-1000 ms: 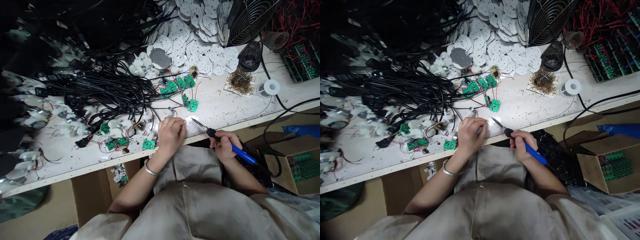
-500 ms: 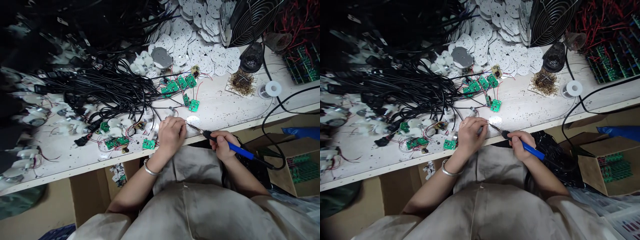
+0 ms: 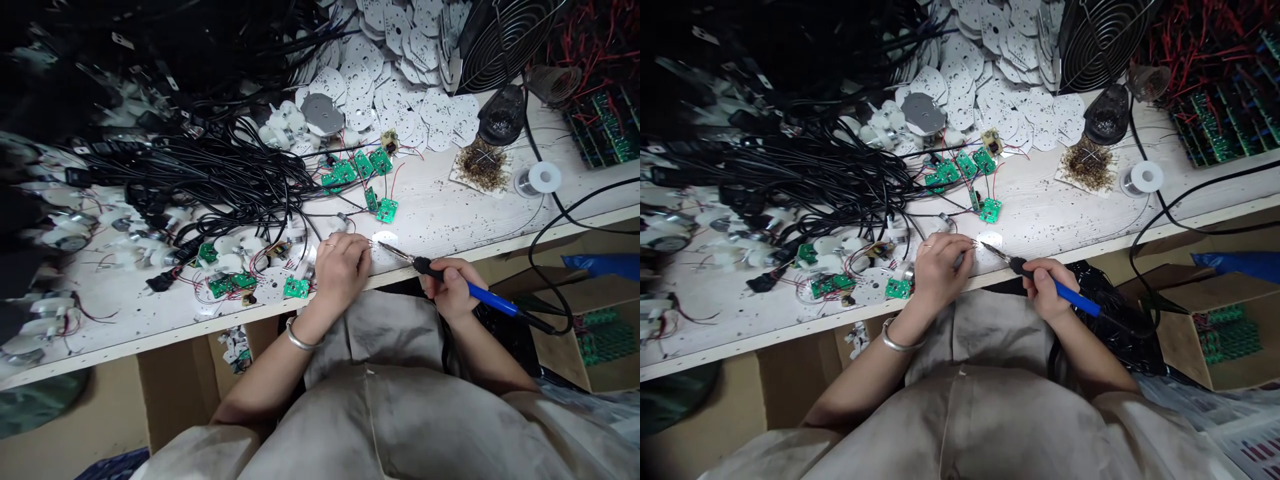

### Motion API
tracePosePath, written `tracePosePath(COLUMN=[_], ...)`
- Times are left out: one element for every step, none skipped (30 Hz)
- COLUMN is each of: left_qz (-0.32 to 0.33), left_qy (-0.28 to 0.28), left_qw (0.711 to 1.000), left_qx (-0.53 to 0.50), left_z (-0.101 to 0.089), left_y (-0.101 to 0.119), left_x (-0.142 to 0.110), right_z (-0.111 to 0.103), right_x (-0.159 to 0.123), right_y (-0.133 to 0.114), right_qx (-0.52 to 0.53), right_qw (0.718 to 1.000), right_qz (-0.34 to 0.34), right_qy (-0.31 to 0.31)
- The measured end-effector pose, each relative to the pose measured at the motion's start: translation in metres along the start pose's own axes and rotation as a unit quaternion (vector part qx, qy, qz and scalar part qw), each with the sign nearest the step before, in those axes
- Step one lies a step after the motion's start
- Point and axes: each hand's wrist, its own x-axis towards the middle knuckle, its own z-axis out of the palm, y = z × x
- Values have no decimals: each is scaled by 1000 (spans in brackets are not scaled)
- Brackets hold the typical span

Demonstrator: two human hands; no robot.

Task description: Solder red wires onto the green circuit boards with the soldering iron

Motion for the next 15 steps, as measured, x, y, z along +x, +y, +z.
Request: tracePosePath(left_qz=[2, 4, 8, 12, 15, 16, 14, 9, 3, -4, -9, -14, -17, -21, -24], left_qy=[3, 7, 12, 18, 23, 27, 28, 25, 17, 6, -6, -16, -26, -34, -40], left_qw=[1000, 1000, 1000, 1000, 1000, 1000, 999, 999, 999, 999, 997, 996, 994, 993, 992], left_qx=[1, 2, 4, 5, 5, 1, -6, -18, -33, -51, -71, -88, -102, -111, -116], left_z=[0, 1, 1, 2, 2, 2, 2, 2, 1, 0, -1, -3, -4, -6, -7], left_y=[0, 0, 0, -1, -1, -2, -2, -3, -4, -5, -6, -7, -7, -7, -7], left_x=[0, 0, 0, 0, -1, -1, -1, -1, -2, -2, -2, -2, -1, -1, 0], right_z=[1, 1, 2, 2, 2, 2, 2, 2, 1, 1, 1, 1, 0, 0, 0], right_x=[0, 0, 0, 0, 0, 0, 0, 0, 0, 1, 1, 2, 2, 2, 3], right_y=[0, 0, 1, 1, 2, 2, 2, 3, 2, 2, 2, 1, 1, 0, 0], right_qx=[8, 9, 7, 3, 2, 2, 5, 11, 19, 25, 29, 30, 31, 30, 28], right_qw=[1000, 1000, 1000, 1000, 1000, 1000, 1000, 1000, 1000, 1000, 1000, 999, 999, 999, 999], right_qz=[0, 2, 5, 8, 10, 11, 10, 6, 2, -2, -4, -7, -9, -11, -13], right_qy=[5, 7, 7, 8, 10, 11, 12, 13, 12, 12, 11, 11, 11, 10, 9])
